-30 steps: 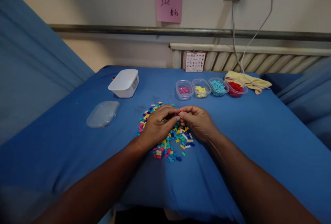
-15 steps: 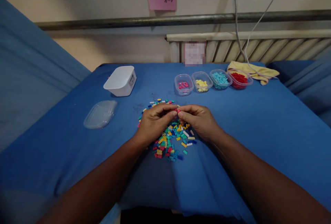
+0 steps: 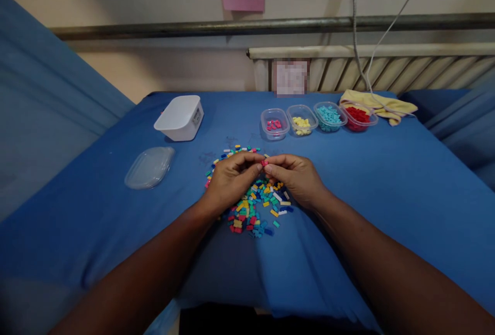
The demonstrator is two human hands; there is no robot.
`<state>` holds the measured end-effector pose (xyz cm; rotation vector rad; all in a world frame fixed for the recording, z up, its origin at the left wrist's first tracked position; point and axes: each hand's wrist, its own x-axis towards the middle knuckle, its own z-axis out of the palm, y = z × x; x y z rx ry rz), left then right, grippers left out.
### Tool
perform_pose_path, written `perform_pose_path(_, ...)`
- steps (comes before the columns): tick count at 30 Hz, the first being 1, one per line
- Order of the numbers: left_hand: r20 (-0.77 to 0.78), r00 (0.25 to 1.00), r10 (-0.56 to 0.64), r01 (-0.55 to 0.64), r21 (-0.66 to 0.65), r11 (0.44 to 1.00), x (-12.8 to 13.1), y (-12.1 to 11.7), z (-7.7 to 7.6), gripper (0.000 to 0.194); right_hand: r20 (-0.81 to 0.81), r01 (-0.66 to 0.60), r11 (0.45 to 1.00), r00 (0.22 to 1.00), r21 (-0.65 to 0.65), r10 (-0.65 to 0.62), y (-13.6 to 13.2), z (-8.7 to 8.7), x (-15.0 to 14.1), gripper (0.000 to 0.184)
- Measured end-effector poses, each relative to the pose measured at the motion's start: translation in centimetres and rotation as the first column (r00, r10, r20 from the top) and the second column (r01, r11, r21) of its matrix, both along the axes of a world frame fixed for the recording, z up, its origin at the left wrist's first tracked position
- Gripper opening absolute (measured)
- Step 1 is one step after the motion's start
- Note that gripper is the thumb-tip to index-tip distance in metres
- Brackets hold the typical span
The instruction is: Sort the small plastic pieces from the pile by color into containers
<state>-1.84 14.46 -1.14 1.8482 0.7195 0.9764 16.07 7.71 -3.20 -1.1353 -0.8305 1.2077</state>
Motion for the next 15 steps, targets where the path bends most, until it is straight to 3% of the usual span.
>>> perform_pose_path(4,0.013,1.0,-0.001,0.001,-0.051,0.999,0.1,-0.1,-0.3,0.014,0.051,0.016,1.0,0.999,0.016,-0.017,-0.1,0.2,-0.1,0.029)
perform_pose_path(15,-0.037,0.999,0.035,-0.034,0.024,0.999,0.0,0.0,-0.8,0.013,0.206,0.07,0.996,0.975,0.064,-0.081,-0.4,1.1,-0.6,0.028)
